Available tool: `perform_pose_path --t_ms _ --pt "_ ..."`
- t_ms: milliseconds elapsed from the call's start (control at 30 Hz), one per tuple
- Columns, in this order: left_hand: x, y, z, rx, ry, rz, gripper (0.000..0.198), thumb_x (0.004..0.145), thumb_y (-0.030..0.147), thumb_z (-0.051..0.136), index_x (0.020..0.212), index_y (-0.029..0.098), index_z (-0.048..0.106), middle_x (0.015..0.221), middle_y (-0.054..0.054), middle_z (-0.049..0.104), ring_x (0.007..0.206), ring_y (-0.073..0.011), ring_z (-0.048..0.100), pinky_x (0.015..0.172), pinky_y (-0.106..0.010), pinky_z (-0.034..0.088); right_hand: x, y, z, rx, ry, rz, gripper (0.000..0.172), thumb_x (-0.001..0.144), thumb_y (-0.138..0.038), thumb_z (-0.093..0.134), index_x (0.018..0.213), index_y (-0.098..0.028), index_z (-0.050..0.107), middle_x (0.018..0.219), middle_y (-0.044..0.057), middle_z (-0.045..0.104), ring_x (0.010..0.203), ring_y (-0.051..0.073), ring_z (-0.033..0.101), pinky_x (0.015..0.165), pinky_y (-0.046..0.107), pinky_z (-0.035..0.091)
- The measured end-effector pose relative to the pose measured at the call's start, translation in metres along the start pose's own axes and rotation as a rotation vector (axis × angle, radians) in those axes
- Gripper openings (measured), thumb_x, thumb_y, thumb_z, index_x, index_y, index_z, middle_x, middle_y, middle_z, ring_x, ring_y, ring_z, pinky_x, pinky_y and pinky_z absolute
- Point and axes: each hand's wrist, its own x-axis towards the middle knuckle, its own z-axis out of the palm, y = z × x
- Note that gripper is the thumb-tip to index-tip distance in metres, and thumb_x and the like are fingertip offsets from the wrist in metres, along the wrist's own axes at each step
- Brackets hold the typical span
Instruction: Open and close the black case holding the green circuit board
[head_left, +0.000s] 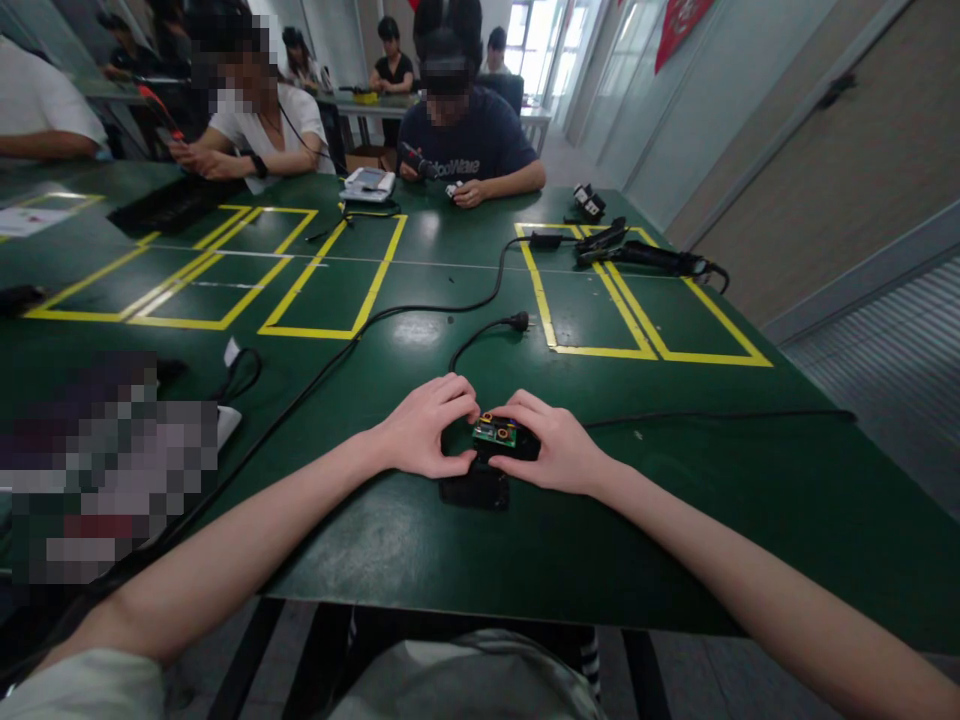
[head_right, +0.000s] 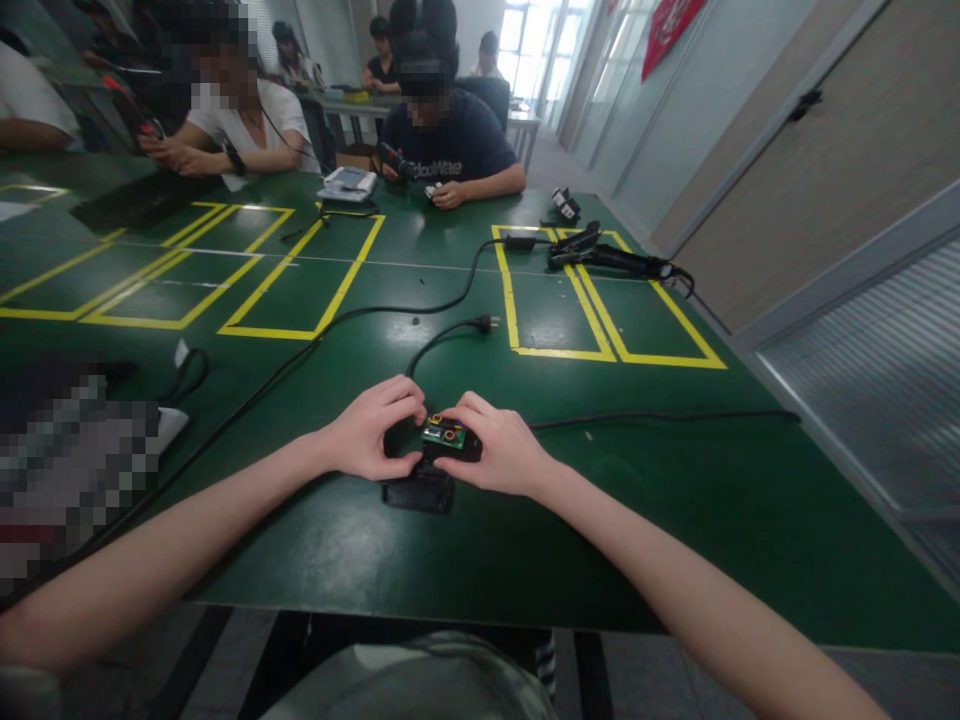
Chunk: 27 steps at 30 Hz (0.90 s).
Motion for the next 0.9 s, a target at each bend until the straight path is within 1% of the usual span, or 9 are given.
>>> perform_pose_path --t_ms 133,200,300,400,533,633,733,800,900 --pt "-0.001 0.001 -0.001 0.002 -0.061 0.030 0.040 0.079 0.056 0.074 0.079 0.021 0.054 0.092 -0.007 0.060 0.083 -0.0216 0.056 0.075 -0.035 0.047 -0.004 -0.001 -0.002 -0.015 0.062 -0.026 0.031 0.094 -0.040 0.069 0.119 -0.021 0.067 0.098 0.006 0.066 0.082 0.019 0.069 0.069 0.030 0.057" --pt "-0.001 0.002 0.000 -0.013 -0.114 0.030 0.045 0.077 0.059 0.076 0.073 0.021 0.053 0.087 -0.005 0.061 0.078 -0.0200 0.056 0.072 -0.033 0.045 -0.004 -0.001 -0.004 -0.076 0.119 -0.061 0.025 0.097 -0.037 0.064 0.115 -0.021 0.069 0.096 0.007 0.068 0.079 0.019 0.069 0.064 0.029 0.056" --pt "-0.002 0.007 0.001 -0.074 -0.194 0.022 0.033 0.077 0.044 0.077 0.069 0.021 0.054 0.068 0.002 0.057 0.066 -0.0157 0.055 0.065 -0.030 0.041 -0.004 0.000 -0.007 -0.145 0.192 -0.116 0.022 0.100 -0.035 0.059 0.112 -0.020 0.070 0.094 0.008 0.070 0.075 0.018 0.068 0.060 0.028 0.054" --pt "-0.003 0.012 0.002 -0.136 -0.248 -0.022 0.014 0.074 0.025 0.070 0.068 0.021 0.059 0.055 0.006 0.051 0.056 -0.0124 0.052 0.061 -0.028 0.039 -0.003 0.002 -0.009 -0.104 0.199 -0.118 0.021 0.100 -0.036 0.059 0.111 -0.021 0.070 0.093 0.007 0.070 0.076 0.018 0.068 0.062 0.028 0.056" --pt "-0.004 0.012 -0.004 -0.330 -0.249 -0.171 0.005 0.070 0.019 0.063 0.065 0.019 0.063 0.052 0.007 0.050 0.051 -0.0093 0.048 0.059 -0.024 0.040 -0.004 0.007 -0.011 -0.022 0.175 -0.082 0.019 0.097 -0.035 0.063 0.108 -0.022 0.070 0.099 0.009 0.069 0.085 0.020 0.070 0.069 0.031 0.059" --pt "-0.001 0.005 -0.018 -0.597 -0.216 -0.377 0.006 0.072 0.021 0.061 0.067 0.017 0.063 0.053 0.006 0.054 0.047 -0.0073 0.047 0.052 -0.021 0.038 -0.004 0.009 -0.014 0.030 0.094 -0.068 0.023 0.094 -0.037 0.068 0.110 -0.020 0.067 0.103 0.009 0.069 0.087 0.021 0.071 0.072 0.032 0.059" --pt "0.002 -0.005 -0.029 -0.795 -0.053 -0.542 0.014 0.076 0.029 0.066 0.073 0.016 0.063 0.059 0.001 0.065 0.052 -0.0101 0.058 0.052 -0.021 0.043 -0.004 0.007 -0.015 0.075 0.016 -0.081 0.029 0.091 -0.037 0.072 0.113 -0.019 0.063 0.102 0.008 0.070 0.087 0.021 0.072 0.073 0.033 0.059" --pt "0.005 -0.011 -0.031 -0.861 0.032 -0.644 0.021 0.080 0.036 0.069 0.079 0.016 0.064 0.064 -0.001 0.070 0.052 -0.0109 0.060 0.050 -0.020 0.044 -0.005 0.005 -0.014 0.098 -0.006 -0.091 0.033 0.089 -0.038 0.074 0.114 -0.020 0.062 0.103 0.008 0.070 0.088 0.021 0.072 0.074 0.032 0.059" --pt "0.007 -0.016 -0.026 -0.884 0.136 -0.727 0.028 0.081 0.043 0.072 0.083 0.015 0.066 0.070 -0.004 0.074 0.049 -0.0093 0.058 0.045 -0.019 0.040 -0.005 -0.001 -0.009 0.140 -0.011 -0.118 0.037 0.088 -0.039 0.077 0.116 -0.021 0.062 0.104 0.008 0.072 0.090 0.021 0.072 0.074 0.031 0.059"
